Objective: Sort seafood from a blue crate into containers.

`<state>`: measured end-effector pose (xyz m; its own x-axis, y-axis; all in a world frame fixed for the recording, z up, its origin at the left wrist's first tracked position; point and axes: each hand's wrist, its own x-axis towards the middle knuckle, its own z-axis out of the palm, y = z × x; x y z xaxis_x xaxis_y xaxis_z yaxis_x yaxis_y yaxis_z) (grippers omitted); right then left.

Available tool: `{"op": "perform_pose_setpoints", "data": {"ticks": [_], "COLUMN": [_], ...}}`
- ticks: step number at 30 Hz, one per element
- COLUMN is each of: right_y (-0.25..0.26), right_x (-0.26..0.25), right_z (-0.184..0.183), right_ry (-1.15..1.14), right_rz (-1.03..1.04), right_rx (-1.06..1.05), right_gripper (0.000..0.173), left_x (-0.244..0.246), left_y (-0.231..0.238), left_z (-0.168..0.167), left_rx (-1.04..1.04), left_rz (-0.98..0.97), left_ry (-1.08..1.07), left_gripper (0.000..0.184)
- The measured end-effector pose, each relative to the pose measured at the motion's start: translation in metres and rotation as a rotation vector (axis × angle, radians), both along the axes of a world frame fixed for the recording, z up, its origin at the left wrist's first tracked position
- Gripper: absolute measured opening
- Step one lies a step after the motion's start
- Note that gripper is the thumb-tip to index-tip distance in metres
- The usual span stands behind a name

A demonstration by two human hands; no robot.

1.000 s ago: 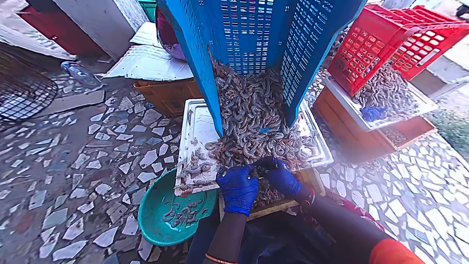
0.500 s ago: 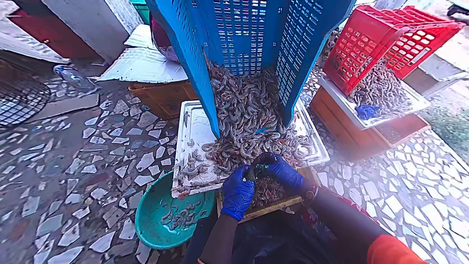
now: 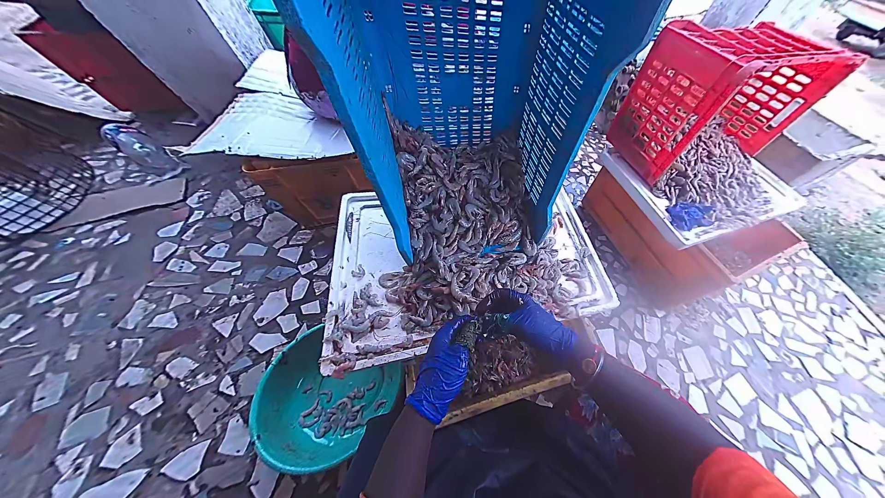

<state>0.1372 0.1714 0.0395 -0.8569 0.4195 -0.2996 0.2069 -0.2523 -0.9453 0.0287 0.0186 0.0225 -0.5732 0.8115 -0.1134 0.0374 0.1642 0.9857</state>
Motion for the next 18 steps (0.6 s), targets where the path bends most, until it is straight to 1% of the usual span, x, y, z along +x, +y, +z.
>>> {"op": "perform_pose_setpoints", "data": {"ticks": [3,4,5,6,8,9,10,11,12,13,14,15,16,17,18], "right_y": [0.005,0.007,0.009,0.009,0.003,-0.004,-0.012,-0.022,-0.030,-0.035,-0.034,-0.026,-0.012,0.001,0.011], "right_x": [-0.001,0.000,0.001,0.003,0.004,0.002,-0.003,-0.009,-0.017,-0.026,-0.036,-0.047,-0.053,-0.052,-0.045], "right_z": [-0.002,-0.001,0.000,0.001,0.000,0.003,0.008,0.016,0.023,0.026,0.021,0.010,-0.001,-0.010,-0.019], "right_ry": [-0.064,-0.076,-0.068,-0.034,0.134,0.246,0.345,0.402,0.409,0.372,0.316,0.229,0.088,-0.086,-0.266], "right_rz": [-0.070,-0.094,-0.142,-0.207,-0.344,-0.361,-0.302,-0.176,-0.015,0.092,0.095,0.022,-0.028,0.002,0.125], "right_rx": [-0.041,-0.038,-0.018,0.021,0.156,0.224,0.275,0.300,0.306,0.320,0.370,0.461,0.601,0.758,0.904], "right_gripper": [0.017,0.018,0.018,0.020,0.026,0.029,0.032,0.034,0.037,0.040,0.040,0.036,0.031,0.028,0.029], "left_x": [-0.004,-0.008,-0.012,-0.016,-0.020,-0.018,-0.014,-0.008,-0.002,0.003,0.005,0.006,0.005,0.004,0.000], "left_y": [-0.001,-0.002,-0.004,-0.007,-0.010,-0.008,-0.005,-0.002,0.000,0.002,0.003,0.005,0.006,0.007,0.009], "left_z": [-0.006,-0.007,-0.007,-0.005,-0.001,-0.002,-0.004,-0.004,-0.004,-0.004,-0.005,-0.008,-0.012,-0.017,-0.020], "left_rx": [0.077,0.042,-0.061,-0.245,-0.699,-0.880,-1.000,-1.076,-1.122,-1.141,-1.155,-1.149,-1.126,-1.090,-1.059], "left_rz": [0.008,0.008,-0.008,-0.061,-0.254,-0.352,-0.425,-0.471,-0.499,-0.508,-0.494,-0.446,-0.375,-0.308,-0.262], "left_ry": [-0.036,-0.029,0.018,0.112,0.369,0.469,0.530,0.556,0.557,0.558,0.565,0.571,0.586,0.605,0.634], "left_gripper": [0.029,0.027,0.025,0.025,0.034,0.041,0.045,0.048,0.045,0.040,0.038,0.038,0.037,0.035,0.036]}}
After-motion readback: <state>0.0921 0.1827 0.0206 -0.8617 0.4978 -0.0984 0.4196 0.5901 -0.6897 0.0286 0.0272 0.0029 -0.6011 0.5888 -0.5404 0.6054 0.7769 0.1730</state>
